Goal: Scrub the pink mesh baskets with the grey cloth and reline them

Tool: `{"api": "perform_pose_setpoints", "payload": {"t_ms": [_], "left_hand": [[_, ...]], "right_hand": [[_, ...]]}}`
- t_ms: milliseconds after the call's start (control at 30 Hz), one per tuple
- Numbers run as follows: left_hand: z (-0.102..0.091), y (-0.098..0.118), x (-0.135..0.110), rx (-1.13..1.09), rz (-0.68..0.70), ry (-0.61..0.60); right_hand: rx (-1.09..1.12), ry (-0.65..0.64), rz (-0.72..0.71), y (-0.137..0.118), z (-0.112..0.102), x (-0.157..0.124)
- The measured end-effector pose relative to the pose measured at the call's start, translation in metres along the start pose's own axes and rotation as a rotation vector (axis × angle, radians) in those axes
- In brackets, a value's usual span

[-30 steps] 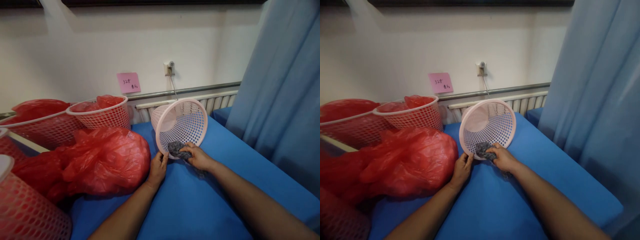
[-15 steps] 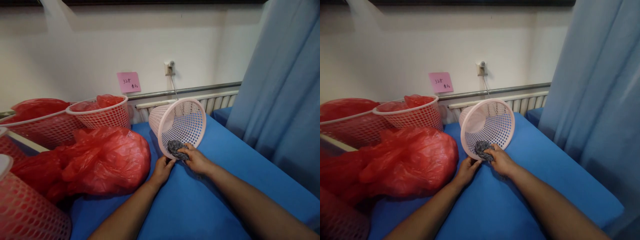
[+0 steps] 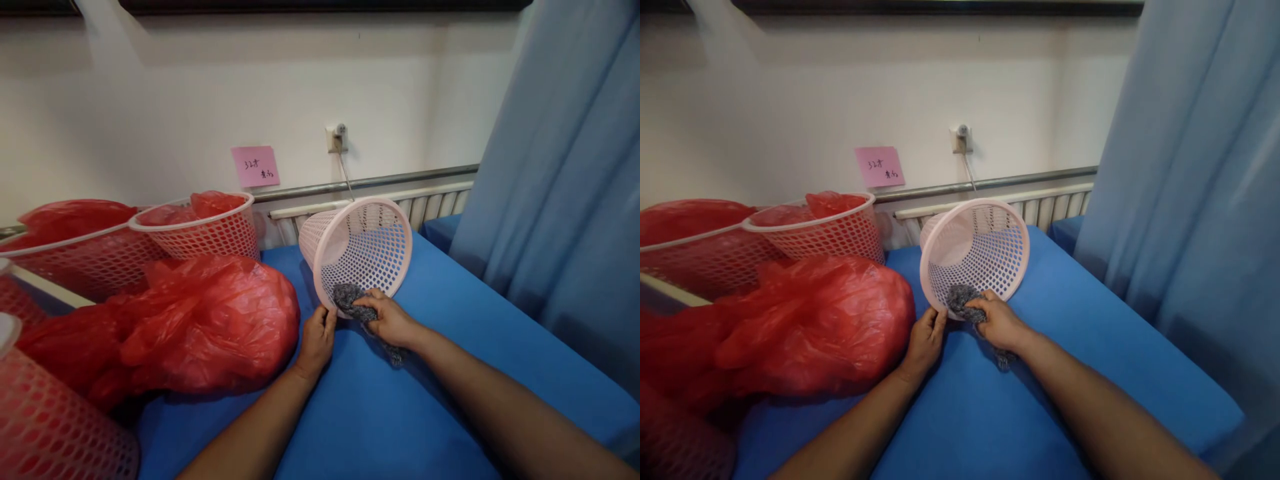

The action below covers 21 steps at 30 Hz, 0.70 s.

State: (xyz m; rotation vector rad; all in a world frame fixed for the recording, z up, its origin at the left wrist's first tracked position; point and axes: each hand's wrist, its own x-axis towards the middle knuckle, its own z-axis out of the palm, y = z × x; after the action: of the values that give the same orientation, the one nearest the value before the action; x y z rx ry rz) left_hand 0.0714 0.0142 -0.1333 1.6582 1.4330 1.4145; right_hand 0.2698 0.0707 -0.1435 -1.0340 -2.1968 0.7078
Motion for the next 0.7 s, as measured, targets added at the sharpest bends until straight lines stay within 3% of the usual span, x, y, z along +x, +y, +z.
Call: {"api": "perform_pose_setpoints", "payload": {"t_ms": [100,267,367,533,600,700], "left_hand": [[-0.003,-0.001,0.001,0.003,-0.001,0.014],[-0.005,-0.001,0.001,0.012,0.004,0.034],[0.001,-0.002,0.000,0.003,0.010,-0.006],[0.010,-0.009,-0.001,-0.069,-0.003,-0.174],[0.009,-0.010,-0.001,-0.079,-0.002,-0.203],[0.005,-0.008,0.000,-0.045,0.004,-0.133]], "right_hand": [[-0.094,0.086,0.044,0.008,-0.015,0.003],[-0.348,0.343,0.338,0.037,-0.059,0.006],[-0.338,0.276,0.350,0.034,-0.047,0.005],[-0.069,0.086,0.085,0.010,0.004,0.004],[0.039,0.059,0.008,0.008,0.006,0.005],[-0.131,0.145,0.114,0.018,-0.017,0.005]]}}
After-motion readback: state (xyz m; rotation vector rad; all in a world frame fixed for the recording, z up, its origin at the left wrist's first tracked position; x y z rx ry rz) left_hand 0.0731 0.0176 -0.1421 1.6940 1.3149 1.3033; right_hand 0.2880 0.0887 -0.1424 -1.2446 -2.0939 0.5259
